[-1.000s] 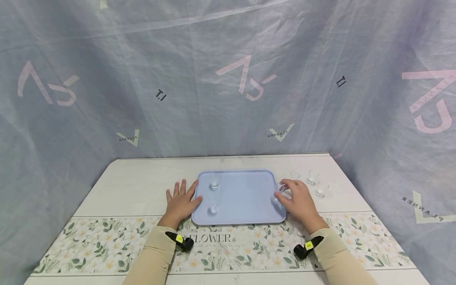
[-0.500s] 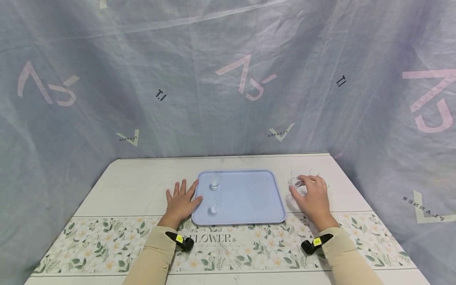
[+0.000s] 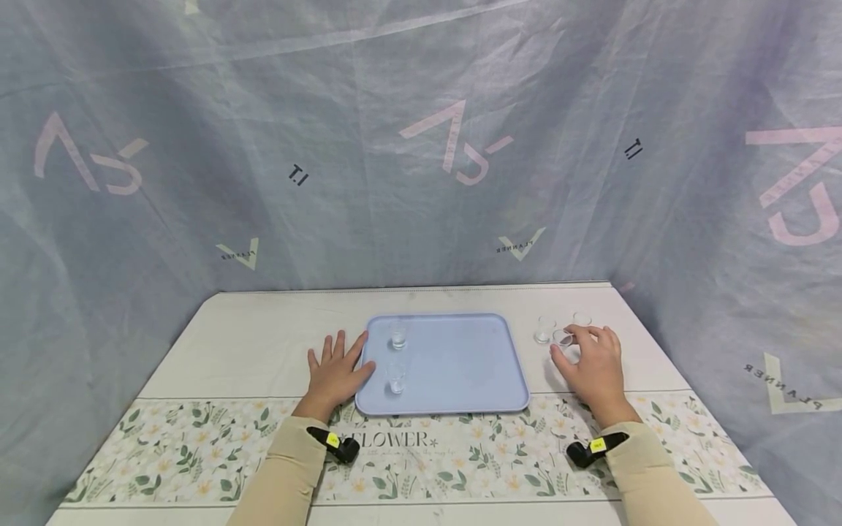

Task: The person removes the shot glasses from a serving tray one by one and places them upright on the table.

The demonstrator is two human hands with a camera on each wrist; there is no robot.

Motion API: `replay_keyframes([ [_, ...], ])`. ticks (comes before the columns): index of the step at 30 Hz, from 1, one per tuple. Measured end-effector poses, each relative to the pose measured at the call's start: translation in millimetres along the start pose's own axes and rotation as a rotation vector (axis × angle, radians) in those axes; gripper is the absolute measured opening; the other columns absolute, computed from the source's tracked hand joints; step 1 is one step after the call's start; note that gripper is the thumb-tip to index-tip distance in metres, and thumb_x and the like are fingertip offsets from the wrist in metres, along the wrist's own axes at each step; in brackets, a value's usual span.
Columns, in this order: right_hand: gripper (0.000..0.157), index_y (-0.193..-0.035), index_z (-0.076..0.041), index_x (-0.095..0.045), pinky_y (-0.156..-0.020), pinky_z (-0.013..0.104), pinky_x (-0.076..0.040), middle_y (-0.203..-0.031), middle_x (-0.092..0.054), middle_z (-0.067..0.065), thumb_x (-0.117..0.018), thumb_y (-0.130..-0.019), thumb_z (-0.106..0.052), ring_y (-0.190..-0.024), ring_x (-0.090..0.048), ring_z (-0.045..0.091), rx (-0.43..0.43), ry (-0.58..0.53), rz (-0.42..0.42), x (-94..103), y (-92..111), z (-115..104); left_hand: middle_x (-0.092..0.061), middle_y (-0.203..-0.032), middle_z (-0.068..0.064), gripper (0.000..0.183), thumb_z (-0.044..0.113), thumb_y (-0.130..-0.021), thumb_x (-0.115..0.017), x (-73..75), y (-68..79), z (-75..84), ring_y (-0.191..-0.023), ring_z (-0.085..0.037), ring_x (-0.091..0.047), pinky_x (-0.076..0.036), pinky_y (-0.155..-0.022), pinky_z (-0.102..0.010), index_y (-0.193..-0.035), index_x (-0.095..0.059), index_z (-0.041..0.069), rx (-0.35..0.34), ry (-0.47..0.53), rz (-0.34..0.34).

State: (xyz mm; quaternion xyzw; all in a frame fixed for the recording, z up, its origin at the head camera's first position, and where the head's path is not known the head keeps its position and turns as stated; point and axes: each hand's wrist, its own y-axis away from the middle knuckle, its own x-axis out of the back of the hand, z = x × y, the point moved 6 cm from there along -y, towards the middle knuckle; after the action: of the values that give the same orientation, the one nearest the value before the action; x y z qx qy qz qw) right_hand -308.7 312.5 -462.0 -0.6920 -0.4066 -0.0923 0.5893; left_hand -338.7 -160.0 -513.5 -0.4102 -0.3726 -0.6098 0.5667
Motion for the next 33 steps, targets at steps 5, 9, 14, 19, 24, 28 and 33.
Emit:
replay_keyframes([
  [5, 0.039, -0.110, -0.002, -0.065, -0.113, 0.063, -0.024, -0.086, -0.067, 0.014, -0.076, -0.080, -0.023, -0.110, -0.054, 0.042, -0.004, 0.005, -0.030, -1.9, 2.0, 2.5, -0.004, -0.168, -0.020, 0.073, 0.056, -0.100, -0.048, -1.4, -1.3, -1.2, -0.153, -0.045, 0.006, 0.013, -0.113, -0.070, -0.163, -0.023, 0.028, -0.004, 0.003, 0.002],
  [9, 0.036, -0.109, -0.003, -0.066, -0.115, 0.062, -0.020, -0.087, -0.069, 0.013, -0.076, -0.080, -0.023, -0.115, -0.053, 0.041, -0.002, 0.044, -0.104, -5.6, 4.0, 3.0, -0.004, -0.169, -0.019, 0.073, 0.056, -0.100, -0.048, -0.9, -0.1, -0.1, -0.153, -0.044, 0.006, 0.013, -0.113, -0.070, -0.163, -0.023, 0.028, -0.006, 0.000, -0.003],
  [14, 0.036, -0.109, -0.002, -0.067, -0.116, 0.064, -0.017, -0.089, -0.071, 0.013, -0.076, -0.082, -0.023, -0.119, -0.052, 0.042, -0.013, 0.092, -0.178, -8.3, 5.2, 2.3, -0.006, -0.168, -0.022, 0.073, 0.055, -0.100, -0.049, 2.0, 2.0, 2.2, -0.153, -0.046, 0.004, 0.012, -0.113, -0.071, -0.163, -0.025, 0.026, -0.014, 0.010, 0.006],
  [19, 0.036, -0.110, -0.003, -0.067, -0.116, 0.065, -0.016, -0.090, -0.072, 0.012, -0.076, -0.082, -0.024, -0.120, -0.052, 0.042, -0.027, 0.098, -0.188, -8.3, 5.7, 2.2, -0.008, -0.167, -0.023, 0.072, 0.053, -0.100, -0.049, 4.5, 3.2, 4.1, -0.153, -0.047, 0.001, 0.010, -0.113, -0.072, -0.162, -0.027, 0.024, -0.021, 0.007, 0.020],
  [24, 0.038, -0.112, -0.004, -0.066, -0.117, 0.065, -0.012, -0.090, -0.072, 0.012, -0.074, -0.083, -0.025, -0.122, -0.050, 0.043, -0.037, 0.109, -0.197, -8.4, 6.3, 3.1, -0.010, -0.167, -0.023, 0.071, 0.053, -0.100, -0.049, 5.0, 2.9, 4.5, -0.153, -0.047, 0.000, 0.009, -0.113, -0.072, -0.162, -0.028, 0.024, -0.019, -0.002, 0.023],
  [28, 0.036, -0.111, -0.004, -0.067, -0.119, 0.064, -0.008, -0.091, -0.072, 0.013, -0.073, -0.084, -0.027, -0.124, -0.049, 0.043, -0.041, 0.119, -0.199, -9.1, 6.1, 3.4, -0.009, -0.168, -0.022, 0.072, 0.053, -0.100, -0.049, 4.0, 2.5, 3.6, -0.153, -0.047, 0.001, 0.010, -0.113, -0.072, -0.162, -0.026, 0.025, -0.011, -0.003, 0.015],
  [33, 0.035, -0.110, -0.004, -0.067, -0.120, 0.062, -0.006, -0.094, -0.073, 0.015, -0.072, -0.086, -0.029, -0.125, -0.049, 0.043, -0.035, 0.111, -0.192, -10.9, 5.6, 4.3, -0.007, -0.168, -0.020, 0.072, 0.054, -0.100, -0.049, 1.9, 1.8, 1.5, -0.154, -0.045, 0.003, 0.011, -0.114, -0.071, -0.163, -0.025, 0.027, -0.004, 0.000, 0.006],
])
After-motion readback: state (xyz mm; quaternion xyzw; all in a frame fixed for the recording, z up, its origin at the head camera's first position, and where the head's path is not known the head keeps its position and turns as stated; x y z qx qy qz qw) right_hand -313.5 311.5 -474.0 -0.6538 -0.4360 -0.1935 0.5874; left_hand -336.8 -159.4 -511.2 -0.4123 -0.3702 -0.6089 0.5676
